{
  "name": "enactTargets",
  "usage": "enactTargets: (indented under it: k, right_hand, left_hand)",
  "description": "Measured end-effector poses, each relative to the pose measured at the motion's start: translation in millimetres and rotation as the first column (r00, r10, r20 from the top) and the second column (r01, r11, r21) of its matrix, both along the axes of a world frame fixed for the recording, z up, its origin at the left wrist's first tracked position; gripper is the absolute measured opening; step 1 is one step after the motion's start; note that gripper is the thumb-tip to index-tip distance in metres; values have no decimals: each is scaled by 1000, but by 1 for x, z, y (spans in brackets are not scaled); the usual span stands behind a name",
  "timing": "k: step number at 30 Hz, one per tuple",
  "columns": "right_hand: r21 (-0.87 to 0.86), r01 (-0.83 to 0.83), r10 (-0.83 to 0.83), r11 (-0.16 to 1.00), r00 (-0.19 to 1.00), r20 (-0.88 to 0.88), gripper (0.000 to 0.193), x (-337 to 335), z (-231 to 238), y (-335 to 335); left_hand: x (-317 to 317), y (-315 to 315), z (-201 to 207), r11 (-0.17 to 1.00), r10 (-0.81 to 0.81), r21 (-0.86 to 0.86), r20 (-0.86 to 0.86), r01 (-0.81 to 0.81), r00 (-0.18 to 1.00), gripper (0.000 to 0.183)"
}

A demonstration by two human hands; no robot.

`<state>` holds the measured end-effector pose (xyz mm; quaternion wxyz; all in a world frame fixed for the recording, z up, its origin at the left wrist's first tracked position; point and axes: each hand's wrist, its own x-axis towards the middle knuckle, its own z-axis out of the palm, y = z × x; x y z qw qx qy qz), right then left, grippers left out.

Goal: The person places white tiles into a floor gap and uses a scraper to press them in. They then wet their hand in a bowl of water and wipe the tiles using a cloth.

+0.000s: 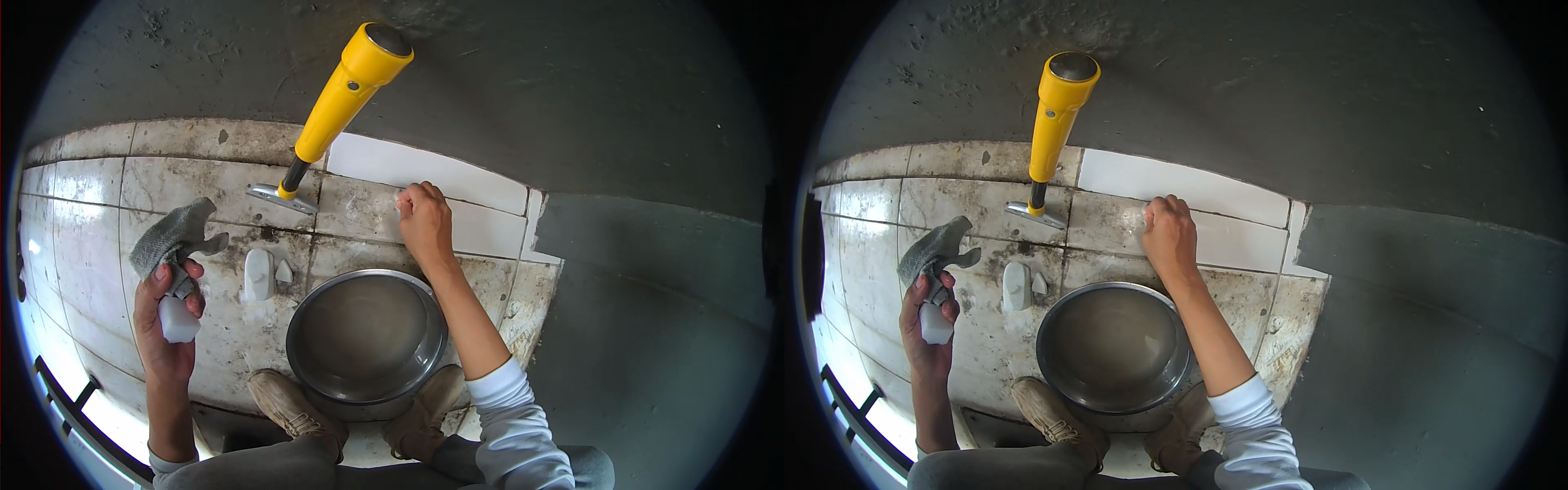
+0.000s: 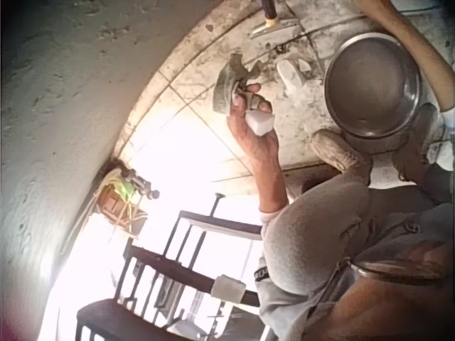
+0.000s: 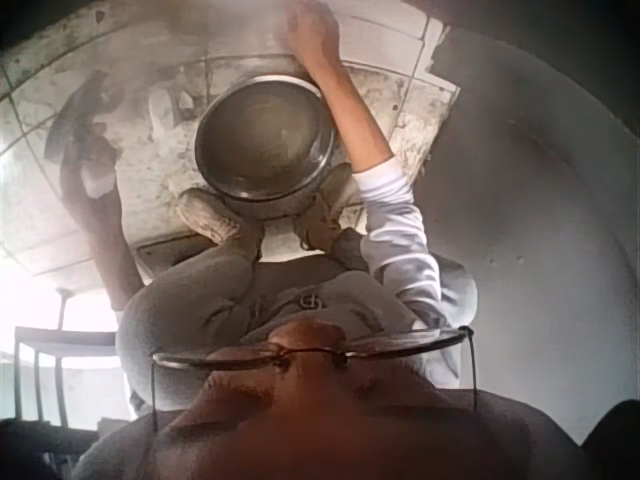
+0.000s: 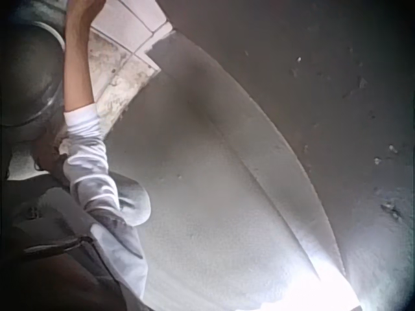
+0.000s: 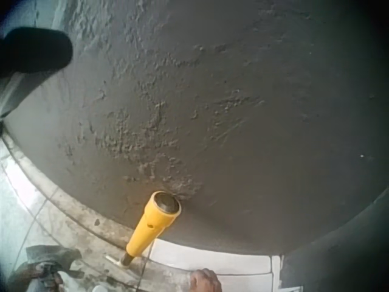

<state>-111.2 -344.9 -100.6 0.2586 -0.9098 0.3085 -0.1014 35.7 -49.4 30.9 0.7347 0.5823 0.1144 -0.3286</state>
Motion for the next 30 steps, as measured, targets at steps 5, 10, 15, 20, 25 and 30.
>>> enactTargets:
  k: [5,10,15,20,25,30]
  right_hand:
    - [291,80,-62,953,996,-69,5,4,6,-3]
    - [811,254,-439,526,898,3,10,-35,18,-32]
    - [656,437,-499,615,860,-105,8,-64,24,-56]
    - [266,450,-418,852,892,-171,9,-73,8,-56]
    - [170,434,-408,884,897,-171,8,-55,10,-38]
    - [176,398,-362,901,910,-205,4,-40,6,-23]
  left_hand:
    - [-1,5,8,1000,-11,9,31,11,999,22]
    - [-2,11,8,1000,5,-23,20,-5,1000,22]
    - [-1,14,10,1000,8,-5,34,-8,999,23]
    - [-2,10,6,999,-19,-40,17,20,1000,24]
    - [0,13,8,1000,16,-3,9,-16,1000,24]
    - [0,6,4,1000,3,-18,-3,-3,1000,24]
